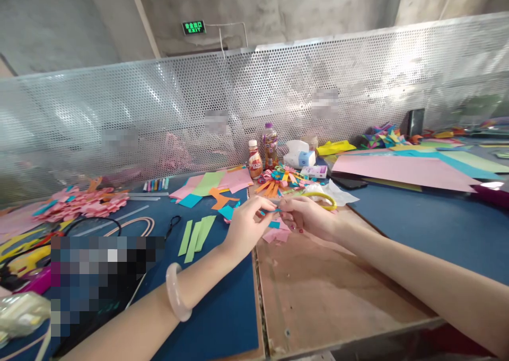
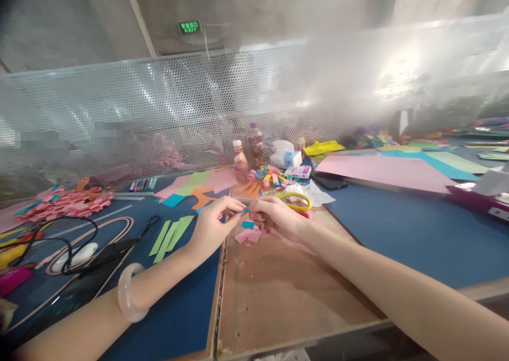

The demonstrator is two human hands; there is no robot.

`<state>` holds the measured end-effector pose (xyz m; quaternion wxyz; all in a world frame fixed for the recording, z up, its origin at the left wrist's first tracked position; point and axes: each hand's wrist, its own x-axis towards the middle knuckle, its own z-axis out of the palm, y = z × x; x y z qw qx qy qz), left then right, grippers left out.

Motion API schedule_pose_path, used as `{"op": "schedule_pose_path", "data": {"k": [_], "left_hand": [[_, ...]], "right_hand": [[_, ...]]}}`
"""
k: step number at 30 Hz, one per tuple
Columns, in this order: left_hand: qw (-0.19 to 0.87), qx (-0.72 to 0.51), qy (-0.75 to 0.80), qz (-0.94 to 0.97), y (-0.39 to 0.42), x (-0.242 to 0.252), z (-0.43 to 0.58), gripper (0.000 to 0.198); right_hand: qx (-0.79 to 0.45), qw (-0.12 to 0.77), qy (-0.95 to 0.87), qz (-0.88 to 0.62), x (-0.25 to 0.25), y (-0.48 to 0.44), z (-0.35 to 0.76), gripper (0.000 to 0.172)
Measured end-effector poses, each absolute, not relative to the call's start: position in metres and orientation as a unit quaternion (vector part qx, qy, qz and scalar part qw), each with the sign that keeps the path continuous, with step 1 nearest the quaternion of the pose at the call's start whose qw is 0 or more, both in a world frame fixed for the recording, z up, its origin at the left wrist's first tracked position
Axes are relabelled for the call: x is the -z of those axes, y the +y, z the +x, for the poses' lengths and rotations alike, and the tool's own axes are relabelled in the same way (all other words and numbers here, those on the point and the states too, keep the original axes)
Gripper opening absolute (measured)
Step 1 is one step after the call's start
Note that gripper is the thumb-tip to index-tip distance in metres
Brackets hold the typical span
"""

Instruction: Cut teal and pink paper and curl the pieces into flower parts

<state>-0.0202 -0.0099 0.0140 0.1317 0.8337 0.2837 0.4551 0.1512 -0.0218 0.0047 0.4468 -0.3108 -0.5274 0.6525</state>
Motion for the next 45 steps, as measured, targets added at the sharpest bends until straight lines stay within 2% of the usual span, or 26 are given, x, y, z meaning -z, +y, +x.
{"op": "schedule_pose_path", "data": {"k": [14, 19, 21, 22, 24, 27, 39, 45], "left_hand": [[0.132, -0.443, 0.296, 0.836, -0.013, -0.016, -0.018, 0.011], [0.188, -0.437, 0.340, 0.811, -0.016, -0.021, -0.016, 0.006], [0.228, -0.437, 0.362, 0.791, -0.015, -0.022, -0.015, 0.008], [0.247, -0.438, 0.372, 0.780, -0.015, -0.022, -0.015, 0.008], [0.278, -0.446, 0.389, 0.757, -0.013, -0.020, -0.015, 0.009], [0.327, -0.453, 0.389, 0.733, -0.010, -0.016, -0.015, 0.011], [0.482, -0.447, 0.401, 0.639, -0.009, -0.014, -0.012, 0.012], [0.515, -0.410, 0.374, 0.653, -0.008, -0.012, -0.013, 0.023]], "right_hand": [[-0.612, 0.463, -0.543, -0.341, -0.002, -0.017, 0.154, 0.016], [-0.550, 0.493, -0.560, -0.375, -0.003, -0.018, 0.153, 0.020], [-0.440, 0.525, -0.611, -0.398, -0.005, -0.019, 0.155, 0.015], [-0.335, 0.530, -0.664, -0.407, -0.007, -0.019, 0.157, 0.010], [-0.118, 0.498, -0.762, -0.397, -0.008, -0.019, 0.161, 0.010], [0.016, 0.439, -0.822, -0.362, -0.008, -0.018, 0.163, 0.014], [0.093, 0.363, -0.836, -0.401, 0.001, -0.016, 0.163, 0.017], [0.088, 0.376, -0.816, -0.431, -0.001, -0.018, 0.157, 0.013]]}}
